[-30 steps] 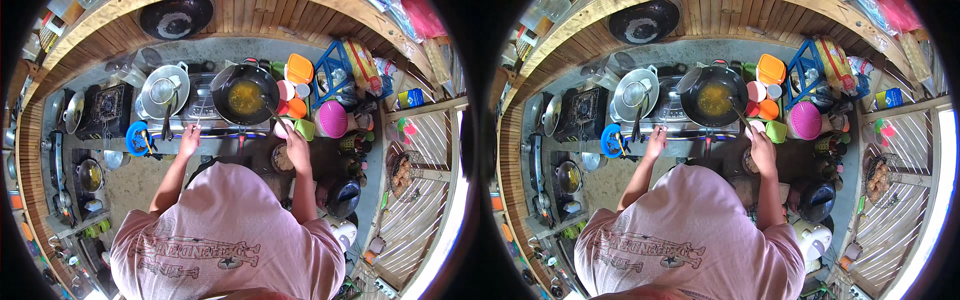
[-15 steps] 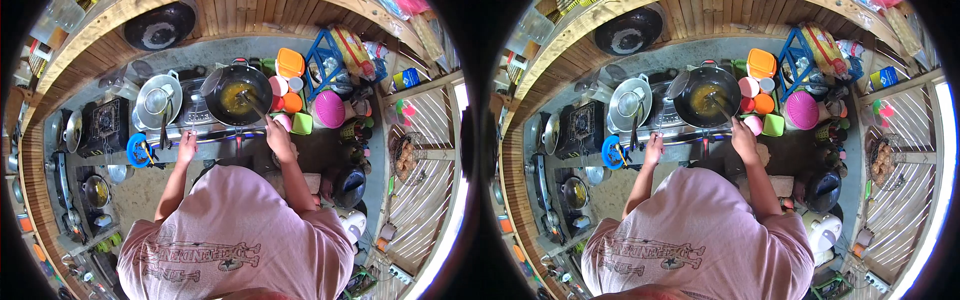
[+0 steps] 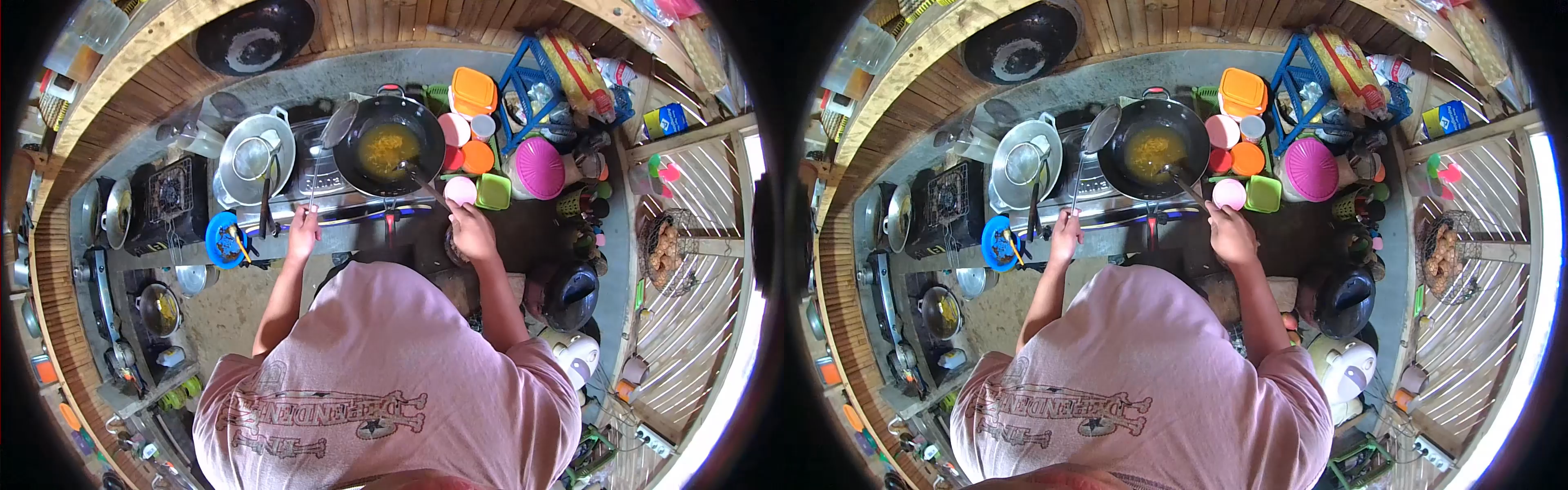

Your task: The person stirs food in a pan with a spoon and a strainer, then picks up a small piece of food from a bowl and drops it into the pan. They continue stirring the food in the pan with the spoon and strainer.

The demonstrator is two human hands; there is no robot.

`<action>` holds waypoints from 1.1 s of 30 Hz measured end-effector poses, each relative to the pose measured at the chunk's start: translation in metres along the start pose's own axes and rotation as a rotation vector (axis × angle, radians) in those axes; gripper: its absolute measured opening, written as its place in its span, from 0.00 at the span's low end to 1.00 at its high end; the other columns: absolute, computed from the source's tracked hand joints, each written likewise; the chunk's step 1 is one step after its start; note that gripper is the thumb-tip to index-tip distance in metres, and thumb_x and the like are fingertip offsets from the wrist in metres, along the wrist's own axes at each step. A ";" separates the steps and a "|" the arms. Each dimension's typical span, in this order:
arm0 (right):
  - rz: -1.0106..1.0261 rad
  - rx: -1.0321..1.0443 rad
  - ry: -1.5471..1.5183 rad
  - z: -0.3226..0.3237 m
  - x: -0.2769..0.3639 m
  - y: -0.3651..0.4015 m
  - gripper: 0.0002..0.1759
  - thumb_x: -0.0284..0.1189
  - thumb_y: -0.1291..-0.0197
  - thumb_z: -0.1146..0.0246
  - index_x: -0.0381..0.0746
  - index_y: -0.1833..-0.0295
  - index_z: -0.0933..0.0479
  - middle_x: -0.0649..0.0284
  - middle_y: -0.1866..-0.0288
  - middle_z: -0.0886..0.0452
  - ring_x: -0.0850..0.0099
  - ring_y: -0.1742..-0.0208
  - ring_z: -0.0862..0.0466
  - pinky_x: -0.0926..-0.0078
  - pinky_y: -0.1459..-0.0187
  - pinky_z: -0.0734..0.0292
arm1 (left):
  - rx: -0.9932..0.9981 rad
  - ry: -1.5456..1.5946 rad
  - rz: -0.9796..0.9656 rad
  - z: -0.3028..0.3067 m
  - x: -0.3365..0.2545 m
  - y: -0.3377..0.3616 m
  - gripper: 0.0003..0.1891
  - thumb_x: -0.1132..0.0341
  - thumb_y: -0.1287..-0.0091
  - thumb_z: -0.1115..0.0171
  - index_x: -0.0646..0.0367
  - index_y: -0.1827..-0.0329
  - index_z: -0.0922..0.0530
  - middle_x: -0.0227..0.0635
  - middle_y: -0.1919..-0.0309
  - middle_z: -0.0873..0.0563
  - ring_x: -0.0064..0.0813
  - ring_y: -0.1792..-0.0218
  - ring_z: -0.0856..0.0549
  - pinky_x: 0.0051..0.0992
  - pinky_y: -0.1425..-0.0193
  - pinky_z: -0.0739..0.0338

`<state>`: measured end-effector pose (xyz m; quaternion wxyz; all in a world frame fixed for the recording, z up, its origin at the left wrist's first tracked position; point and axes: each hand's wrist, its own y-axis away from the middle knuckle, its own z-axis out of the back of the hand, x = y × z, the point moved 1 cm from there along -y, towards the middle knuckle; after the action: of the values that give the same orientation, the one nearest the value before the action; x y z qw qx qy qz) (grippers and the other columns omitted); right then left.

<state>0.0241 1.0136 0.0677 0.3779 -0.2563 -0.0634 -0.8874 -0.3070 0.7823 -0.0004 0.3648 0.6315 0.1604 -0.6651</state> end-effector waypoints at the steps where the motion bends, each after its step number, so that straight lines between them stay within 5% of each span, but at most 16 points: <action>1: -0.005 -0.005 0.019 -0.007 0.001 0.000 0.22 0.30 0.34 0.42 0.40 0.35 0.22 0.49 0.49 0.15 0.51 0.49 0.15 0.50 0.49 0.20 | -0.004 0.003 0.004 0.000 0.001 0.000 0.13 0.58 0.19 0.49 0.60 0.50 0.25 0.25 0.80 0.32 0.19 0.82 0.30 0.23 0.76 0.34; 5: -0.091 0.087 0.105 -0.017 0.025 -0.016 0.22 0.33 0.34 0.43 0.39 0.36 0.23 0.49 0.53 0.13 0.48 0.54 0.13 0.47 0.52 0.19 | -0.013 -0.036 0.024 -0.003 0.003 -0.002 0.14 0.57 0.19 0.48 0.61 0.50 0.25 0.25 0.80 0.30 0.19 0.83 0.29 0.23 0.77 0.35; 9: -0.220 0.201 0.153 -0.039 0.031 -0.032 0.17 0.32 0.37 0.41 0.32 0.48 0.23 0.44 0.63 0.13 0.45 0.62 0.13 0.47 0.56 0.17 | -0.007 -0.029 0.043 -0.007 0.000 -0.003 0.15 0.56 0.19 0.48 0.61 0.50 0.25 0.25 0.81 0.31 0.19 0.83 0.29 0.23 0.77 0.35; 11: -0.205 0.180 0.135 -0.042 0.029 -0.035 0.15 0.33 0.38 0.41 0.31 0.52 0.25 0.42 0.61 0.14 0.45 0.61 0.13 0.46 0.56 0.17 | -0.025 -0.020 0.054 -0.009 -0.007 -0.002 0.16 0.55 0.20 0.47 0.61 0.50 0.25 0.25 0.81 0.31 0.19 0.83 0.30 0.24 0.77 0.35; 13: -0.109 0.050 0.113 -0.043 0.024 -0.034 0.19 0.33 0.38 0.41 0.32 0.47 0.24 0.41 0.55 0.15 0.45 0.59 0.13 0.46 0.56 0.17 | -0.026 -0.033 0.038 -0.008 -0.005 -0.003 0.16 0.54 0.20 0.46 0.61 0.50 0.25 0.25 0.82 0.31 0.19 0.83 0.30 0.24 0.77 0.35; 19: -0.200 0.203 0.118 -0.013 0.021 -0.028 0.24 0.35 0.30 0.45 0.40 0.32 0.26 0.45 0.50 0.16 0.46 0.53 0.14 0.48 0.50 0.19 | -0.016 -0.033 0.058 0.000 -0.001 -0.003 0.18 0.51 0.21 0.46 0.60 0.50 0.26 0.26 0.83 0.28 0.19 0.84 0.28 0.25 0.78 0.34; 27: -0.157 0.273 0.093 0.000 0.011 -0.007 0.24 0.36 0.28 0.46 0.42 0.29 0.27 0.46 0.43 0.17 0.48 0.42 0.17 0.50 0.43 0.22 | -0.036 -0.037 0.055 0.000 0.010 -0.005 0.19 0.51 0.20 0.46 0.61 0.48 0.26 0.27 0.83 0.27 0.19 0.84 0.28 0.25 0.79 0.35; 33: -0.157 0.235 0.074 -0.033 0.017 -0.017 0.22 0.37 0.28 0.45 0.42 0.32 0.25 0.47 0.45 0.16 0.46 0.46 0.16 0.47 0.46 0.21 | -0.026 -0.017 0.060 -0.003 0.009 -0.005 0.18 0.53 0.20 0.46 0.62 0.48 0.26 0.28 0.83 0.27 0.20 0.84 0.28 0.25 0.79 0.34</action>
<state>-0.0116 1.0047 0.0493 0.3367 -0.1718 -0.1728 -0.9095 -0.3076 0.7856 -0.0109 0.3942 0.6254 0.1468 -0.6572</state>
